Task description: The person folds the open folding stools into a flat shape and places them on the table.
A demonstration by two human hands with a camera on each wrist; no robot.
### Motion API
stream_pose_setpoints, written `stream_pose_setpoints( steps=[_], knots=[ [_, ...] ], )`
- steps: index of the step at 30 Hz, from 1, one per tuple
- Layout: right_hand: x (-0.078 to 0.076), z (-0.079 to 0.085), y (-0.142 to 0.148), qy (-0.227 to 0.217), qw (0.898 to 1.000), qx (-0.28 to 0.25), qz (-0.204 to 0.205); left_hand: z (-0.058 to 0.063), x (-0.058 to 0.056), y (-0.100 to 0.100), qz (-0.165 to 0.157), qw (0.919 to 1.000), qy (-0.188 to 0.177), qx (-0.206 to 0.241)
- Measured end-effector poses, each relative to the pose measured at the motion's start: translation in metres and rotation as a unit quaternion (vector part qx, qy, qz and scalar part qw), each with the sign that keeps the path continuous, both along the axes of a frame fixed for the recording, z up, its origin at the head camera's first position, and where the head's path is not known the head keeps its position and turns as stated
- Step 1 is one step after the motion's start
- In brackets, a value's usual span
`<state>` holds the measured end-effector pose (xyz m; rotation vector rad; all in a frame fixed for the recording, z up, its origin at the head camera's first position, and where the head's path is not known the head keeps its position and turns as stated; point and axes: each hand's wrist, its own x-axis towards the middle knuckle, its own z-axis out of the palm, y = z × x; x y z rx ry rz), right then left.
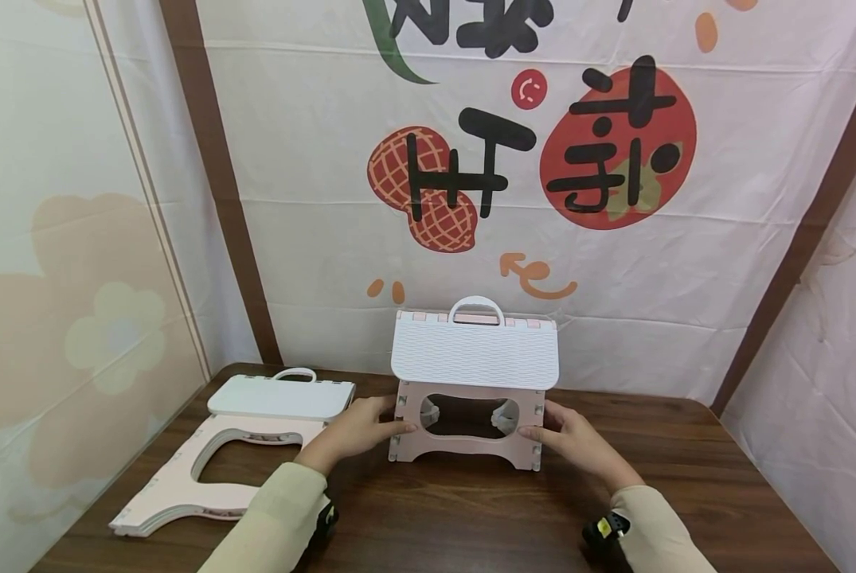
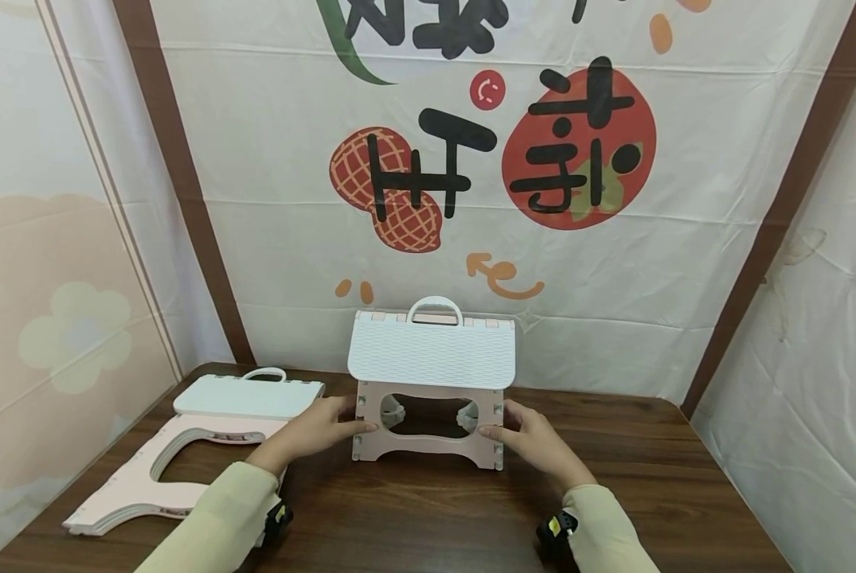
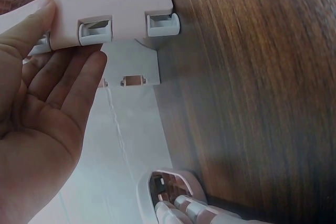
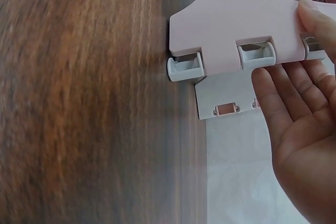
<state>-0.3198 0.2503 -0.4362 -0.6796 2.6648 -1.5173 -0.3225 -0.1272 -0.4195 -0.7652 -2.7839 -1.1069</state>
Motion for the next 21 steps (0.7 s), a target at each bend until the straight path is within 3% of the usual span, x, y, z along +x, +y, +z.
stream_pose_setpoints(
  steps=[21],
  knots=[
    [-0.0038, -0.0028, 0.0003, 0.002, 1.0, 0.008, 0.006, -0.0025, -0.0022, 0.0005, 0.008, 0.9999, -0.009, 0.002]
  ],
)
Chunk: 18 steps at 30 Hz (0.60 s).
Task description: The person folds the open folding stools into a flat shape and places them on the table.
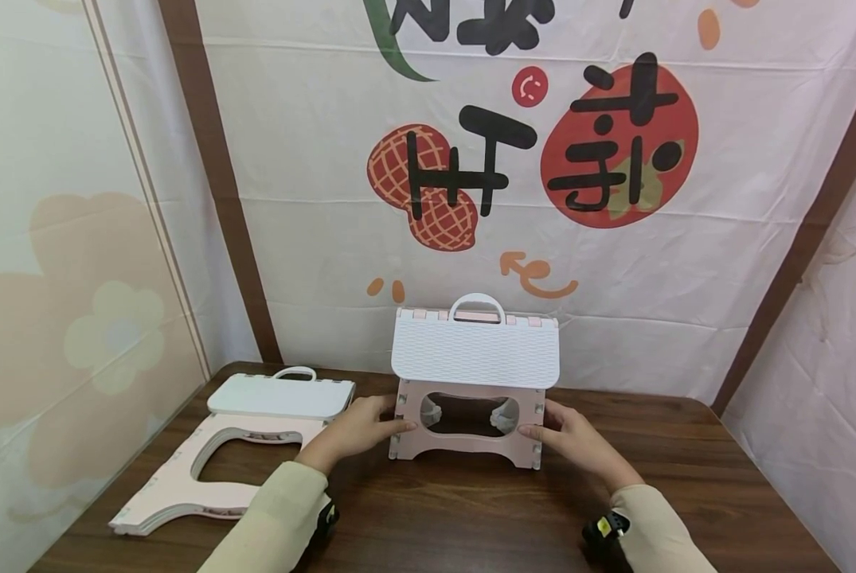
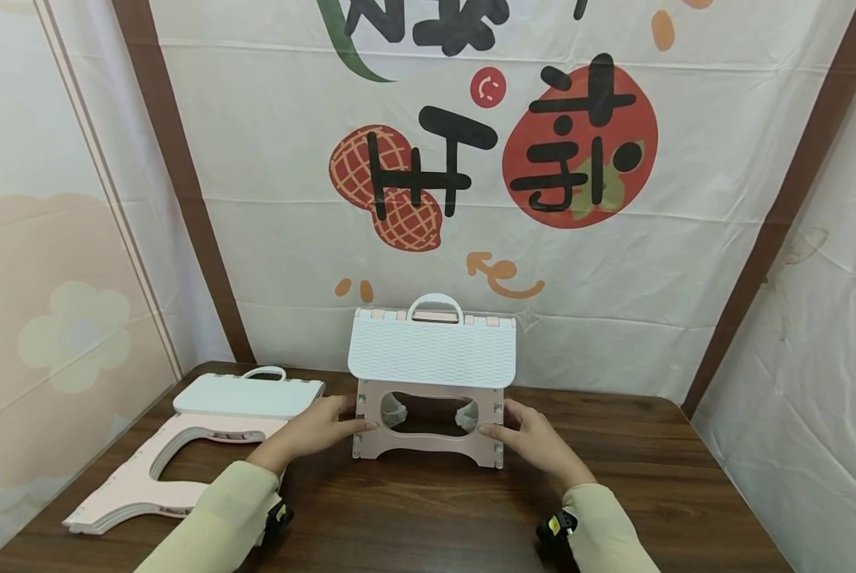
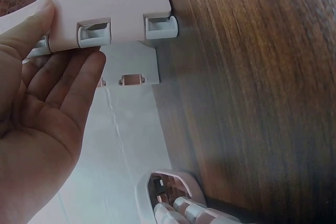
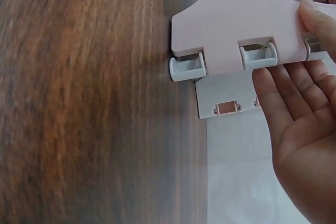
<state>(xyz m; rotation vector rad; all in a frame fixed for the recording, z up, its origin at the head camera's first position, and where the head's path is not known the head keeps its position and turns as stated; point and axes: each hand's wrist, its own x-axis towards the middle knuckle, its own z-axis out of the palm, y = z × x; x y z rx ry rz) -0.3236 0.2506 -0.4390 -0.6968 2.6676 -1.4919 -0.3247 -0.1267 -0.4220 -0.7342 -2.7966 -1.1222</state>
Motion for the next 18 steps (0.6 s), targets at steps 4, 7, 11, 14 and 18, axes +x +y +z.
stream_pose_setpoints(
  steps=[4, 7, 11, 14, 18],
  knots=[
    [0.0, 0.0001, -0.0012, -0.001, 1.0, -0.004, 0.001, 0.0, -0.0008, -0.0002, -0.002, 1.0, -0.001, 0.004],
    [0.0001, 0.0, -0.0019, -0.002, 1.0, -0.006, -0.001, -0.0003, -0.0014, -0.0002, -0.003, 1.0, -0.001, 0.004],
    [0.0004, 0.0003, -0.002, 0.0, 1.0, -0.008, -0.002, -0.0009, -0.0022, -0.0001, -0.004, 1.0, 0.002, 0.003],
    [0.0008, 0.0012, -0.0017, 0.001, 1.0, -0.01, 0.001, -0.001, -0.0025, 0.0001, -0.005, 1.0, 0.003, 0.003],
    [0.0012, 0.0013, -0.0017, 0.0, 1.0, -0.01, 0.004, -0.0009, -0.0016, 0.0002, -0.01, 0.9999, 0.006, 0.002]
  ],
)
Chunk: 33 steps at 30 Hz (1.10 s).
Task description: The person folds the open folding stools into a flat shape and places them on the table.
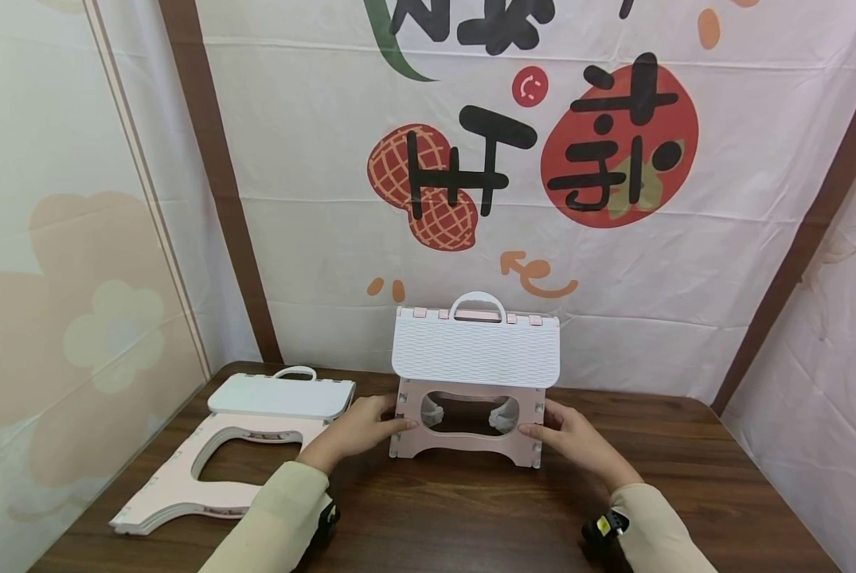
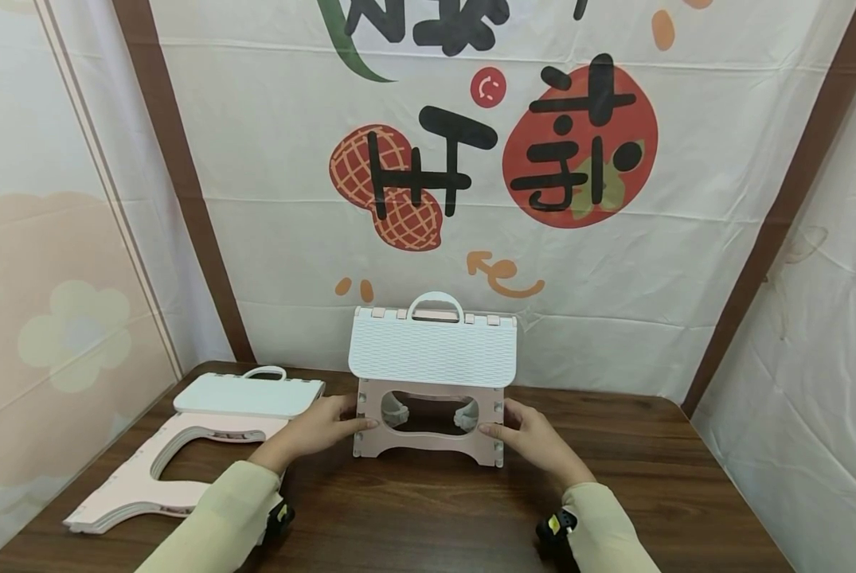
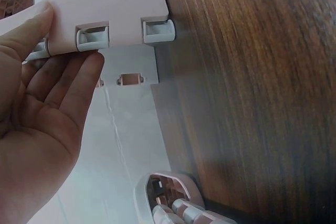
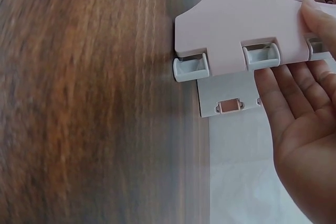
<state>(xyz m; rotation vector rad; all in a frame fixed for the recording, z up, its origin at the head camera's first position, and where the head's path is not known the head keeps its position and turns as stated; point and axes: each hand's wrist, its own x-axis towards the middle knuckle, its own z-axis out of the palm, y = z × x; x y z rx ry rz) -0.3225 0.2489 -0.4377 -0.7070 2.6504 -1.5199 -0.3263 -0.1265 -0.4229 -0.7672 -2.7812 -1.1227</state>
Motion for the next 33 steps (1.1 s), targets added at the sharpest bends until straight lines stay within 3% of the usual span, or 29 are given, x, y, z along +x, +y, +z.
stream_pose_setpoints(
  steps=[33],
  knots=[
    [-0.0034, -0.0033, -0.0005, -0.005, 1.0, -0.002, 0.003, -0.0015, -0.0009, 0.001, -0.004, 1.0, 0.003, 0.0]
  ],
)
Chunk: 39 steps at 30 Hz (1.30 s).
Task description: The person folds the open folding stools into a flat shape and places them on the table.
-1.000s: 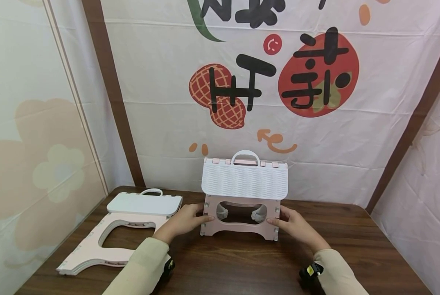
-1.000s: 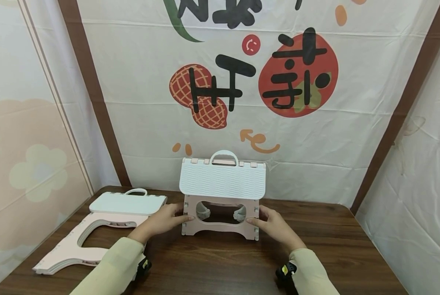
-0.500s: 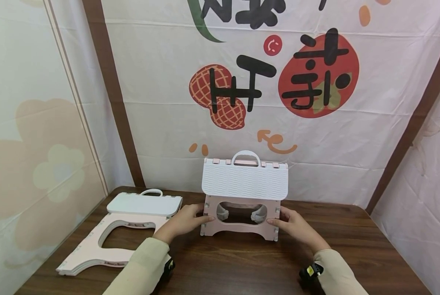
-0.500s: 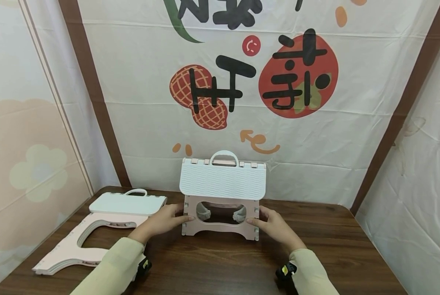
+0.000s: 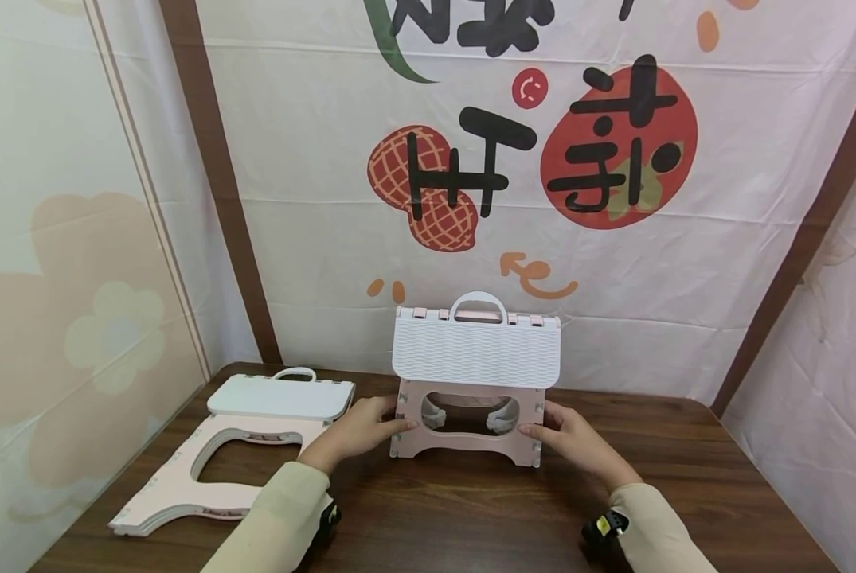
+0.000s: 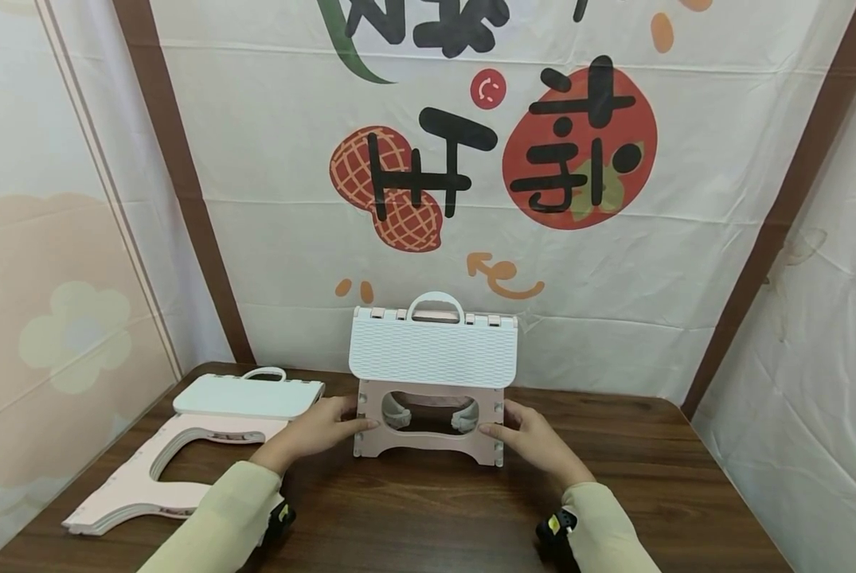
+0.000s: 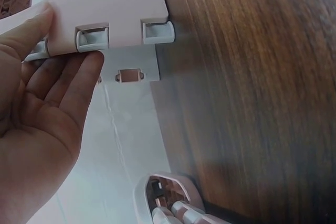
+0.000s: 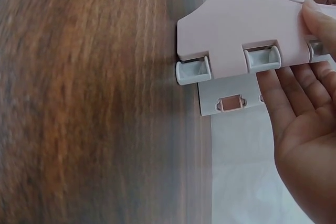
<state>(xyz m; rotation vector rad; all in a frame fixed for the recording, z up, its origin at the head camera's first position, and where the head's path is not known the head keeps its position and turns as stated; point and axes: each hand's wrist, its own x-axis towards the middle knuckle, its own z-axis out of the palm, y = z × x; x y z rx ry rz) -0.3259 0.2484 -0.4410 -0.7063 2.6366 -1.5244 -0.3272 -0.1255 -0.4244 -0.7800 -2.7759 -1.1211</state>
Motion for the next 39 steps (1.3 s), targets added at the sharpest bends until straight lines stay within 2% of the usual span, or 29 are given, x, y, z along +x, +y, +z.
stream_pose_setpoints(
  steps=[7, 17, 24, 29, 33, 39],
  knots=[
    [0.001, 0.001, -0.001, 0.004, 1.0, -0.003, 0.007, 0.002, 0.001, -0.002, -0.003, 1.0, -0.001, -0.005],
    [0.006, 0.002, 0.001, -0.018, 1.0, 0.006, -0.012, 0.004, 0.005, -0.001, 0.015, 0.9999, -0.005, 0.0],
    [0.009, 0.005, 0.008, -0.012, 0.999, 0.017, -0.024, 0.005, 0.006, -0.006, 0.009, 0.9998, -0.003, 0.015],
    [0.011, 0.011, 0.011, -0.017, 1.0, -0.012, -0.019, 0.009, 0.006, -0.01, -0.003, 0.9995, 0.003, 0.031],
    [0.013, 0.016, 0.012, -0.024, 0.999, -0.033, -0.019, 0.013, 0.008, -0.012, 0.002, 0.9992, 0.001, 0.04],
    [0.014, 0.017, 0.011, -0.013, 0.999, -0.035, -0.035, 0.014, 0.008, -0.015, 0.011, 0.9986, 0.005, 0.051]
  ],
)
